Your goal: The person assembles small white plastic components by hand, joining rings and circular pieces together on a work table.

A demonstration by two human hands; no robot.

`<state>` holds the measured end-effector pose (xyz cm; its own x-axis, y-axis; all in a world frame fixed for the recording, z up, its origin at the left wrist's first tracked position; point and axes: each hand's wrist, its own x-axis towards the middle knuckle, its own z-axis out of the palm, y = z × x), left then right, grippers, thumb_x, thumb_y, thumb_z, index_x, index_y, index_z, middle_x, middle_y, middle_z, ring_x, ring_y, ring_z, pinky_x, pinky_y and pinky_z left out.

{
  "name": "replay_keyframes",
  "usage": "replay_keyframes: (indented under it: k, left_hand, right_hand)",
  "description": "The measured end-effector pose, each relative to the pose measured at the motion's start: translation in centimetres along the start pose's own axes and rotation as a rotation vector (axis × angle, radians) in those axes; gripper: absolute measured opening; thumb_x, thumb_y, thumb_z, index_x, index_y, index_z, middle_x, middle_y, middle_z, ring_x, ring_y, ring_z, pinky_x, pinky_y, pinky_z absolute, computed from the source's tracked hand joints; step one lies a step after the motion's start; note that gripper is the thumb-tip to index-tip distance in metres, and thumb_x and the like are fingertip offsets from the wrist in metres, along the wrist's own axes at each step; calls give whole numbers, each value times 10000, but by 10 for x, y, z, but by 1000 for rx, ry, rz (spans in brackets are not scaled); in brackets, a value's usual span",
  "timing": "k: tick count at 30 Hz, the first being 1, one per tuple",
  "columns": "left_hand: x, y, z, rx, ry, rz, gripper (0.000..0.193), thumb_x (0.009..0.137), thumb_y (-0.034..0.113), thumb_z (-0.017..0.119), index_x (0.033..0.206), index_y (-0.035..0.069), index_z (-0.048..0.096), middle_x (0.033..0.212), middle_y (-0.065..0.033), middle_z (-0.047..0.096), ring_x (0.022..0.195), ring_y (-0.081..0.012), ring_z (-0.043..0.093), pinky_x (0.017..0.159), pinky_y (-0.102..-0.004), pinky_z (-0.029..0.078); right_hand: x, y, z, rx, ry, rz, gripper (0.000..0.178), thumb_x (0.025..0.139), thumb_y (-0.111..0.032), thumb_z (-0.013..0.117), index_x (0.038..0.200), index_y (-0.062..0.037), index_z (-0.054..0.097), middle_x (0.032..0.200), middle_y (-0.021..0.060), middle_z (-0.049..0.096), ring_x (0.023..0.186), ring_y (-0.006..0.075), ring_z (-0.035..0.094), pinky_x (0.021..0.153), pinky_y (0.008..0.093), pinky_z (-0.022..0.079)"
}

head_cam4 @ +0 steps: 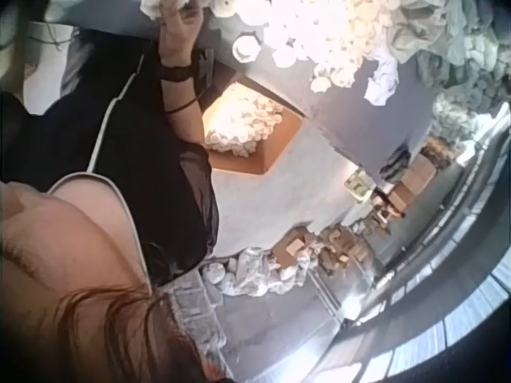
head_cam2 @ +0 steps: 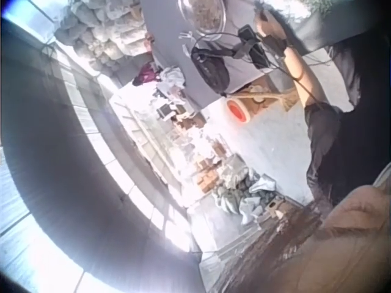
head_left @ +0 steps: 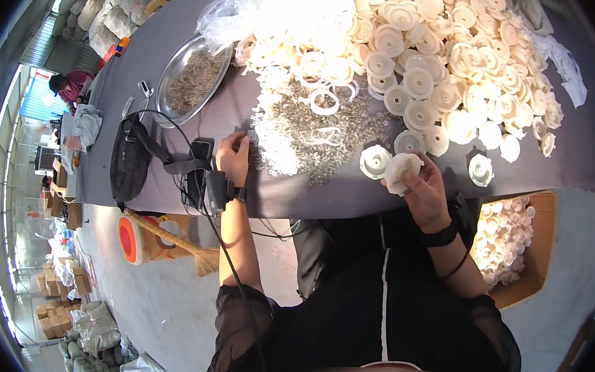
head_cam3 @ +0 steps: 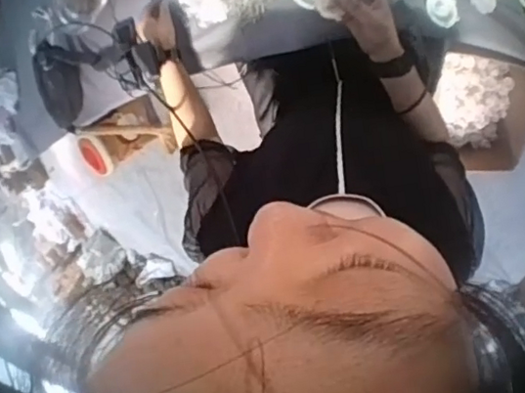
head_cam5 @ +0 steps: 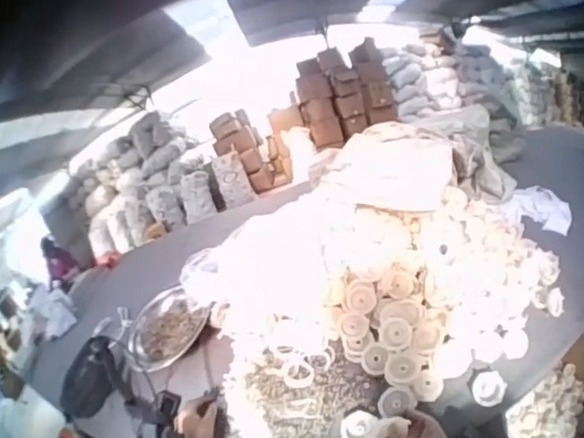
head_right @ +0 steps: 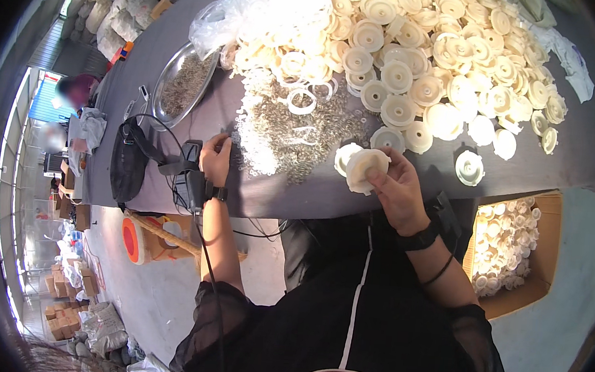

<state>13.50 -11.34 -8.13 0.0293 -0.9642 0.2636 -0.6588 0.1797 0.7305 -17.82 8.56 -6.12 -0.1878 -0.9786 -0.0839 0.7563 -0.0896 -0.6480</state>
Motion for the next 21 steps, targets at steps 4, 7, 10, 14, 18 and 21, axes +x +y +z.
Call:
replay_keyframes:
  k: [4,7,10,14,18,21]
  left_hand:
    - [6,0,3,220,-32,136,159,764,121,631,877,11,648,752,-98,642,671,-172,610,641,-280,477]
    - [-1,-2,6,176,5,75,145,768,128,638,844,4,644,735,-88,644,648,-147,605,641,-261,473]
    - [-21,33,12,-455,-58,1,65,786,18,627,851,21,625,742,-22,627,614,-76,549,583,-202,438]
    - [-74,123,19,-794,-438,47,154,758,-103,572,850,18,600,847,-59,621,635,-84,573,583,-206,464]
    - [-96,158,28,-748,-729,163,169,759,-78,616,894,24,612,831,-21,613,700,-59,559,633,-191,438]
    - [-89,162,28,-761,-858,141,142,775,-39,622,901,25,630,832,-7,615,725,-54,545,648,-191,426]
  right_hand:
    - [-2,-2,-3,-65,-61,-21,340,793,-60,650,1092,-10,494,1002,62,584,911,135,577,814,277,472]
    - [-5,-3,-6,-201,-40,-68,333,787,-52,657,1079,-9,502,987,52,584,907,118,566,809,259,460]
    - [-5,-3,1,-338,-70,-155,297,773,-50,668,1030,-6,525,954,47,586,892,109,559,792,255,456]
    - [0,-7,19,-912,-312,-399,194,701,-13,675,875,-33,593,848,67,612,800,176,606,725,280,468]
    - [8,-13,24,-998,-439,-619,235,643,9,673,859,-55,608,838,69,619,786,243,608,711,306,474]
    - [2,-23,22,-1009,-443,-598,235,631,61,643,843,-35,609,869,76,619,804,223,610,704,311,489]
